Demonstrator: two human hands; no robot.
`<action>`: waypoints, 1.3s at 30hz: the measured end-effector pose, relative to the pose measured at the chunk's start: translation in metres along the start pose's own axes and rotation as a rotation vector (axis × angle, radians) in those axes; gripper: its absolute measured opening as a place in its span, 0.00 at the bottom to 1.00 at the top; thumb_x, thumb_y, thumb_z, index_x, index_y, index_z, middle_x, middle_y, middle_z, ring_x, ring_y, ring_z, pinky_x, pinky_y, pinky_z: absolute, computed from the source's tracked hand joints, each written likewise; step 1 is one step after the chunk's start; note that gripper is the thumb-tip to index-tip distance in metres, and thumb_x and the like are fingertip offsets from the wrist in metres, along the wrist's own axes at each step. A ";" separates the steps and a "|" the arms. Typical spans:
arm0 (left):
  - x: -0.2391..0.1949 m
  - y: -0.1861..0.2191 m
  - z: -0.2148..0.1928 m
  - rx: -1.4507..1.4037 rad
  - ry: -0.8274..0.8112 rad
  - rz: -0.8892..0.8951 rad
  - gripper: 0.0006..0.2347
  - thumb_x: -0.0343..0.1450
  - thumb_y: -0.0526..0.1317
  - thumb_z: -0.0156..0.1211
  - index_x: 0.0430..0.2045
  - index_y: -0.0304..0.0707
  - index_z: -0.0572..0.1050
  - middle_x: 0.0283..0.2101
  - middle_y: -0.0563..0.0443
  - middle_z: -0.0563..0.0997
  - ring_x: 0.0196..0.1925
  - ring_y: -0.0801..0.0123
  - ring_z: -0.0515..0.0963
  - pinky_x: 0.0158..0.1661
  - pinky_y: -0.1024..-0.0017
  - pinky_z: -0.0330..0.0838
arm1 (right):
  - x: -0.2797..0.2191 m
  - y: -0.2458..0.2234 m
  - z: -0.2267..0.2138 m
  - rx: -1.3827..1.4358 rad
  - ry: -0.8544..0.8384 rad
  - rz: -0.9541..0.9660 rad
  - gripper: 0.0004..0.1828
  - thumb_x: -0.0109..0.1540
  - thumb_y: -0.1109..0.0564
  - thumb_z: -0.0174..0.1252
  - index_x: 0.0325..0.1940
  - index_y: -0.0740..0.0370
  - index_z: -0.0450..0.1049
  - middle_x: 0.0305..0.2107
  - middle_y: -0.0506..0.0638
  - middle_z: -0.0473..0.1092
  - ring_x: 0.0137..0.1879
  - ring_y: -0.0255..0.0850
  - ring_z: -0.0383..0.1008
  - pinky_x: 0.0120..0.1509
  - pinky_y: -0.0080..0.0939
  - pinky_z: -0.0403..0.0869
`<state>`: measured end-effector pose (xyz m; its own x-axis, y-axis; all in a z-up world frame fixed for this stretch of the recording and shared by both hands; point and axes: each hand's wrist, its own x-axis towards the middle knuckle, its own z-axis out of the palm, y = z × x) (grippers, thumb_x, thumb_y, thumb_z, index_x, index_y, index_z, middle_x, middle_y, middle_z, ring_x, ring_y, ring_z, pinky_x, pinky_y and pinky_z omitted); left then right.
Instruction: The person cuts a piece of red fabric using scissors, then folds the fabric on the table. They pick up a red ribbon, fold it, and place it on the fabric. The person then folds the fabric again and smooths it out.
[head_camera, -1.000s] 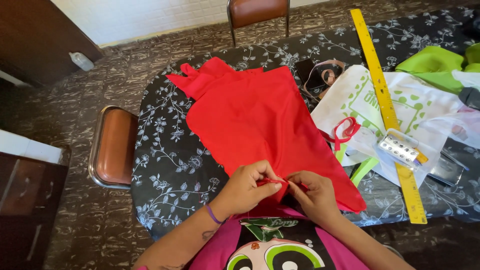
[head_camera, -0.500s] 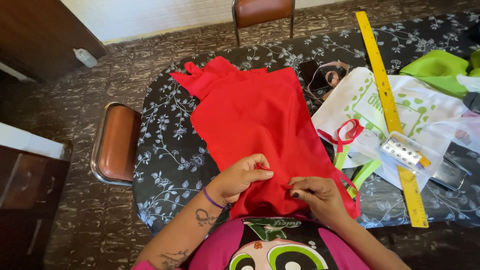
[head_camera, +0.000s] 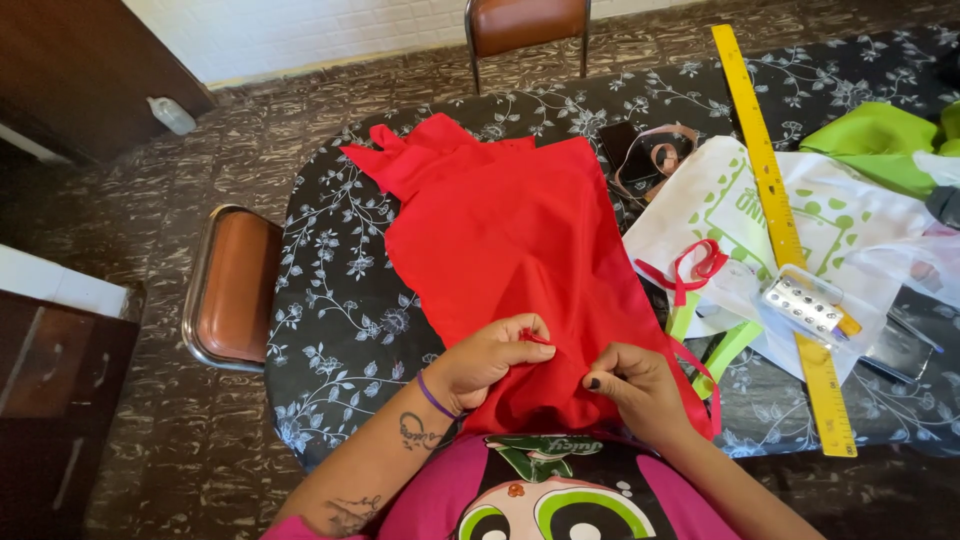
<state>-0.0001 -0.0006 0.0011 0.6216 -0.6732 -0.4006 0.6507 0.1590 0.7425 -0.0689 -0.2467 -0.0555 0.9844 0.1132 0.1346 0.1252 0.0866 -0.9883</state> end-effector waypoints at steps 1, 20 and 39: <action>0.001 0.000 -0.001 0.000 0.000 0.000 0.04 0.77 0.31 0.62 0.36 0.41 0.72 0.31 0.48 0.82 0.30 0.69 0.84 0.29 0.76 0.79 | 0.000 0.002 -0.001 0.000 0.000 0.000 0.09 0.62 0.56 0.70 0.29 0.60 0.82 0.22 0.45 0.79 0.29 0.31 0.74 0.34 0.31 0.71; -0.010 0.006 -0.022 0.402 -0.091 0.311 0.05 0.76 0.35 0.66 0.36 0.43 0.74 0.34 0.60 0.77 0.36 0.83 0.74 0.40 0.81 0.70 | 0.009 0.001 -0.015 -0.040 -0.138 0.075 0.09 0.57 0.54 0.75 0.32 0.64 0.87 0.19 0.46 0.79 0.24 0.28 0.69 0.27 0.30 0.66; 0.070 -0.110 -0.370 0.377 0.999 -0.014 0.41 0.64 0.51 0.86 0.69 0.31 0.70 0.68 0.35 0.77 0.72 0.48 0.75 0.64 0.48 0.74 | 0.129 0.224 -0.157 -0.964 0.267 0.638 0.41 0.60 0.33 0.72 0.72 0.53 0.75 0.62 0.60 0.78 0.68 0.61 0.77 0.72 0.61 0.73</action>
<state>0.1329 0.2023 -0.3069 0.8023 0.2508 -0.5417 0.5898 -0.1932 0.7841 0.1059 -0.3679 -0.2709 0.8829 -0.3542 -0.3082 -0.4687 -0.7049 -0.5323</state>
